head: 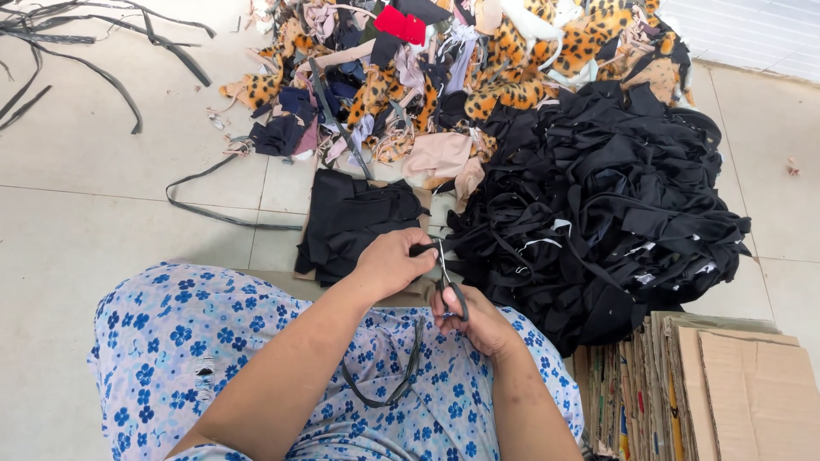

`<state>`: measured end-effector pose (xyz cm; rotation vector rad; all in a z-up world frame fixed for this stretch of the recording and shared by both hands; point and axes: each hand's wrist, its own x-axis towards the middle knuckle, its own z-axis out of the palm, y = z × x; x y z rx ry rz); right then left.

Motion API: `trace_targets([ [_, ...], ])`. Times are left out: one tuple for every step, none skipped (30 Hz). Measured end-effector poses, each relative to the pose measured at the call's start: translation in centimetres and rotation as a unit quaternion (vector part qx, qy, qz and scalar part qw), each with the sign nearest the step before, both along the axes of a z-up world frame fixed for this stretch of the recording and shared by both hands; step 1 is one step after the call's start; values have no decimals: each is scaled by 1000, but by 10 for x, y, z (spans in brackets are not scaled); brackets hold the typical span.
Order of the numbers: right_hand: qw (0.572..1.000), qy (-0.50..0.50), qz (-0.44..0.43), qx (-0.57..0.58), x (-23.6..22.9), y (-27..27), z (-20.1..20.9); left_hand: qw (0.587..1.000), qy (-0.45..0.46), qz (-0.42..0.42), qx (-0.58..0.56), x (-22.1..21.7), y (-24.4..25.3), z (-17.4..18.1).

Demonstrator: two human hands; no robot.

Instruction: Trimming black fabric scraps with scissors and sorting them into a stack

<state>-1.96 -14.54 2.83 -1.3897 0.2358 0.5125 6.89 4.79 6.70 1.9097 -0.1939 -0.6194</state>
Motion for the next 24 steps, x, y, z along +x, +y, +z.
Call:
trace_targets([
  [1000, 1, 0, 1, 1, -1, -6, 1000, 1, 0, 1, -3, 0, 3],
  [1000, -9, 9, 2, 2, -2, -12, 1000, -7, -2, 6, -6, 0, 7],
  [1000, -20, 17, 4, 4, -3, -17, 1000, -16, -5, 12, -8, 1, 11],
  [1000, -20, 16, 5, 4, -4, -24, 1000, -17, -6, 13, -6, 1, 8],
  [999, -32, 2, -3, 3, -5, -30, 999, -25, -1, 30, -5, 1, 5],
  [999, -43, -13, -10, 2, -6, -37, 998, -33, 4, 48, -4, 1, 2],
  [999, -42, -12, -10, 1, -3, -30, 998, -32, 5, 48, -3, 3, 0],
  [999, -48, -23, -11, 1, -1, -23, 998, -27, 21, 52, -3, 4, -1],
  [998, -55, -33, -12, 1, 2, -16, 998, -24, 38, 55, -2, 6, -2],
  [998, -54, -32, -11, -1, 4, -12, 997, -23, 39, 55, -5, 7, -1],
  [999, -28, -14, -7, -1, 6, -7, 998, -26, 23, 60, -7, 7, 1],
  [1000, -2, 5, -3, -1, 7, -3, 997, -29, 6, 65, -9, 7, 3],
  [1000, -1, 5, -2, -1, 7, -7, 997, -28, 6, 66, -14, 9, 8],
  [1000, -15, 1, -19, -1, 6, -11, 998, -18, -4, 58, -19, 11, 14],
  [999, -31, -3, -35, 0, 6, -15, 999, -10, -13, 50, -23, 13, 19],
  [999, -31, -3, -34, 3, 5, -15, 999, -11, -13, 51, -24, 15, 20],
  [998, -48, -11, -42, 3, 3, -16, 997, -14, -39, 63, -27, 17, 22],
  [996, -65, -18, -50, 4, 1, -16, 995, -18, -65, 74, -29, 18, 23],
  [996, -65, -17, -50, 4, -1, -19, 995, -18, -64, 74, -27, 21, 20],
  [995, -71, -69, -20, 5, -3, -23, 998, -48, -30, 12, -25, 24, 18],
  [990, -75, -122, 11, 3, -5, -27, 996, -76, 3, -49, -23, 27, 15],
  [990, -74, -122, 10, 3, -8, -26, 996, -74, 3, -50, -13, 26, 15],
  [986, -78, -146, 30, 4, -10, -26, 989, -67, 50, -121, -4, 27, 15],
  [981, -82, -170, 50, 5, -13, -25, 975, -60, 96, -191, 6, 27, 15],
])
